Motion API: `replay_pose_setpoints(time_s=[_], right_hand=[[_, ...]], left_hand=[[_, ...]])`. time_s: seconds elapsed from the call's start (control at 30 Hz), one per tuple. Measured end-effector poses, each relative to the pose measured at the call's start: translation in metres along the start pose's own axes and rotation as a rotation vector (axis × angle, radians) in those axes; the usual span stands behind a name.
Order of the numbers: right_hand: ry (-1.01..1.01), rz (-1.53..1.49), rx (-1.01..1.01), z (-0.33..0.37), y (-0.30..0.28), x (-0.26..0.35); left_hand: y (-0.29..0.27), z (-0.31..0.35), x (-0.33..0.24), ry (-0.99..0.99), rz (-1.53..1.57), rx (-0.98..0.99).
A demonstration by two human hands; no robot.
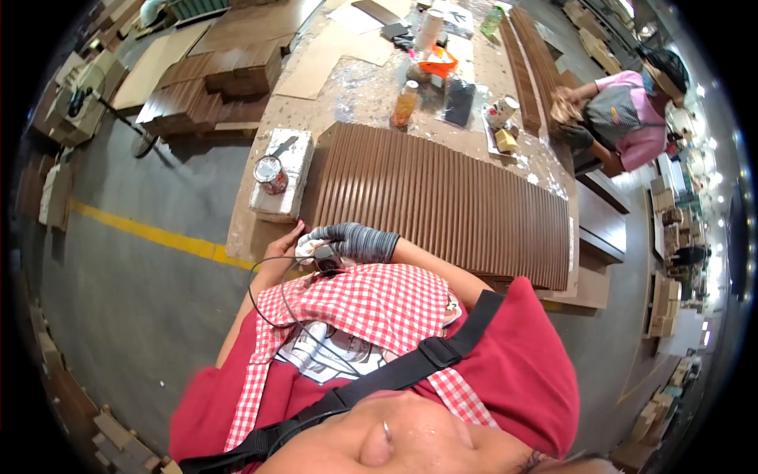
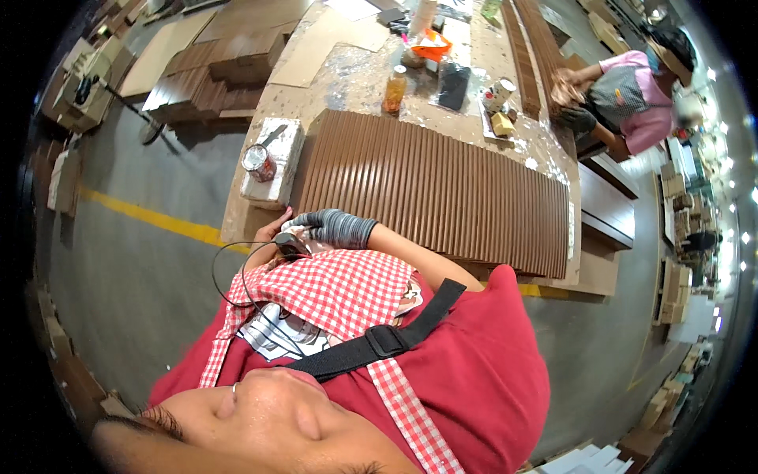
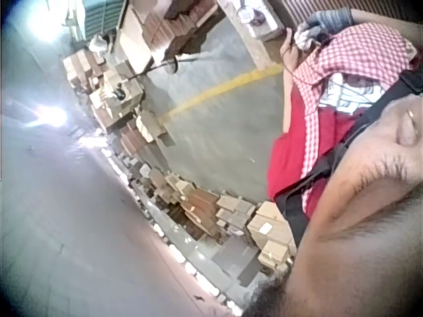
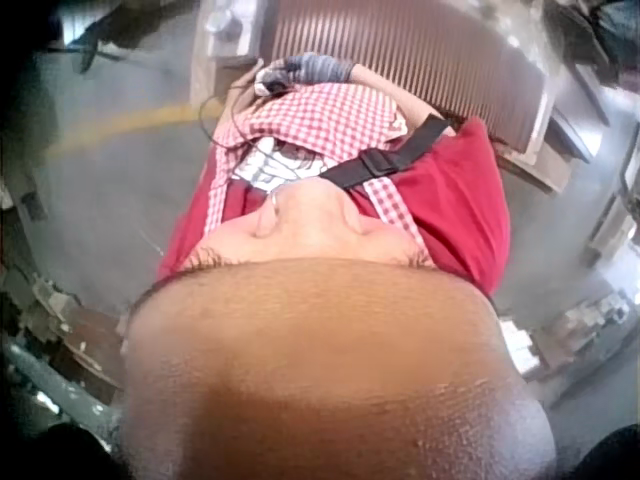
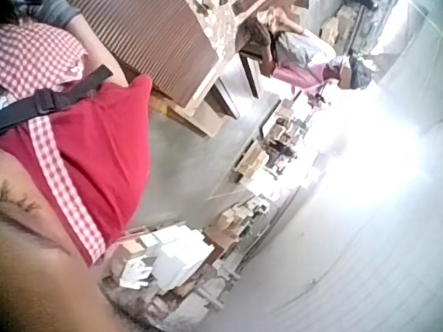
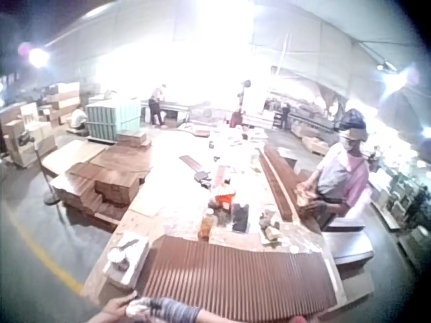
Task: The person wipes a slatted wood panel with a yellow sponge and a cloth, moving the sponge back and forth along the grooves and wiping the edges of the panel by hand.
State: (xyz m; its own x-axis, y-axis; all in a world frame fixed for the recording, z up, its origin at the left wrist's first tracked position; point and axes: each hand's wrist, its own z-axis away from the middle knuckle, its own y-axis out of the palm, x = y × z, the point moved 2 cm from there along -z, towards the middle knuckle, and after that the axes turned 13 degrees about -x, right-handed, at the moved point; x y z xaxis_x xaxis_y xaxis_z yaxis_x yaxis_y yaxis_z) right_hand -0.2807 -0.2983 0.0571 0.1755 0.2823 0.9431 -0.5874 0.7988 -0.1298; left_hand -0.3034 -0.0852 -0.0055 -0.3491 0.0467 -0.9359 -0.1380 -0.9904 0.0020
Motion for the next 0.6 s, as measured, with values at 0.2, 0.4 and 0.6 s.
replay_pose_setpoints(time_s=[0.2, 0.4, 0.6], right_hand=[[-0.372, -0.224, -0.585, 0.03, -0.052, 0.034], [-0.349, 1.024, -0.736, -0.019, -0.04, -0.014], [-0.462, 1.112, -0.818, 0.023, -0.015, 0.041]], left_hand=[[0.014, -0.01, -0.037, 0.667, -0.288, -0.409], [0.027, -0.019, -0.08, 0.872, -0.376, -0.358], [0.03, -0.032, -0.092, 0.96, -0.33, -0.211]])
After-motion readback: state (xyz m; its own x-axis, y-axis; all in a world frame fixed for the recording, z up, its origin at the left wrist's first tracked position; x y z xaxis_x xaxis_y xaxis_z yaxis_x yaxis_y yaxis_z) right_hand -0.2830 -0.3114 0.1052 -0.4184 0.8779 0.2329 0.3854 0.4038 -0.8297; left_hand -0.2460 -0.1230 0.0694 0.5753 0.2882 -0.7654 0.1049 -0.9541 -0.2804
